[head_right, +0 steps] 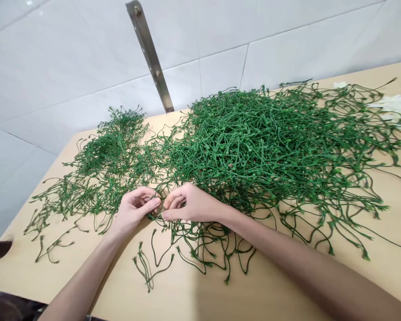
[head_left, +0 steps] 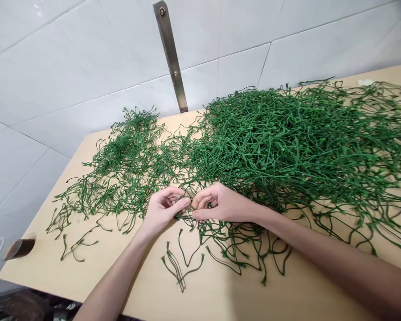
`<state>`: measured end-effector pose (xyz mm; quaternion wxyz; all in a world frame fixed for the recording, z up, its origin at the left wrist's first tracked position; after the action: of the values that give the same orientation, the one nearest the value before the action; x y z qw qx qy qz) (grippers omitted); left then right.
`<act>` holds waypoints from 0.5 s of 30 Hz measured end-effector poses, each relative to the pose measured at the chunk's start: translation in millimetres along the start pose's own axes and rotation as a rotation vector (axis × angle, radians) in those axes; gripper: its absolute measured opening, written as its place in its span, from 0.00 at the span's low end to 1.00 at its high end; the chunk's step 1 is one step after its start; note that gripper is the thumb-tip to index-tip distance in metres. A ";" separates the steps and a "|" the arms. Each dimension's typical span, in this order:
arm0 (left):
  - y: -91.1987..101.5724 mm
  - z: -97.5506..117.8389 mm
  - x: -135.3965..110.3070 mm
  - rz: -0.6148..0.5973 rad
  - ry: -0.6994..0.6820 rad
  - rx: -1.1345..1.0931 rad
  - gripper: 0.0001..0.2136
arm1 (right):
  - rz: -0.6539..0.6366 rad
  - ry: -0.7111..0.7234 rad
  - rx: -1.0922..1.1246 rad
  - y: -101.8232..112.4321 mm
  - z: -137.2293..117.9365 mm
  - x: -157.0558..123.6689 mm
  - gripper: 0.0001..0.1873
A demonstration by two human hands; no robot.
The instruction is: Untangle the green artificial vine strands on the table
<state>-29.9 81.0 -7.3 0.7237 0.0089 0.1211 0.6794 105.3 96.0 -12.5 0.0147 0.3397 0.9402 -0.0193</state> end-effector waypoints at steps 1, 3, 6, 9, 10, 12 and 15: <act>-0.8 -0.9 0.0 -0.016 0.006 -0.001 0.11 | -0.009 0.005 0.004 -0.5 0.3 0.2 0.12; -2.9 -3.0 -0.4 -0.058 0.021 -0.022 0.12 | -0.026 -0.004 0.037 -1.6 2.5 0.6 0.11; -8.2 -5.0 -2.5 -0.132 0.033 -0.048 0.16 | -0.063 -0.037 0.078 -3.7 6.7 0.8 0.09; -11.5 -7.2 -4.7 -0.140 0.068 0.035 0.18 | -0.068 0.012 0.039 -3.1 4.2 0.9 0.06; -11.4 -7.7 -5.2 -0.124 0.084 0.084 0.17 | -0.063 0.027 0.026 -2.5 3.0 0.8 0.05; -11.0 -7.5 -5.7 -0.101 0.108 0.183 0.16 | -0.062 0.039 0.015 -1.9 1.8 0.2 0.05; -14.6 -6.0 -6.7 -0.179 0.120 0.230 0.19 | -0.090 0.018 0.028 -2.7 3.3 -0.8 0.07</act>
<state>-17.1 72.3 -14.6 0.7671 0.0401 0.2416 0.5929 104.2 93.3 -15.8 0.0004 0.2974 0.9543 -0.0300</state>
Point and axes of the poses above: each hand's wrist, its own x-axis towards the middle knuckle, its own y-axis out of the back of the hand, z = x × y, the point moved 7 cm from there along x, towards the middle knuckle, and after that the axes turned 5 degrees about y, right-handed, at the moved point
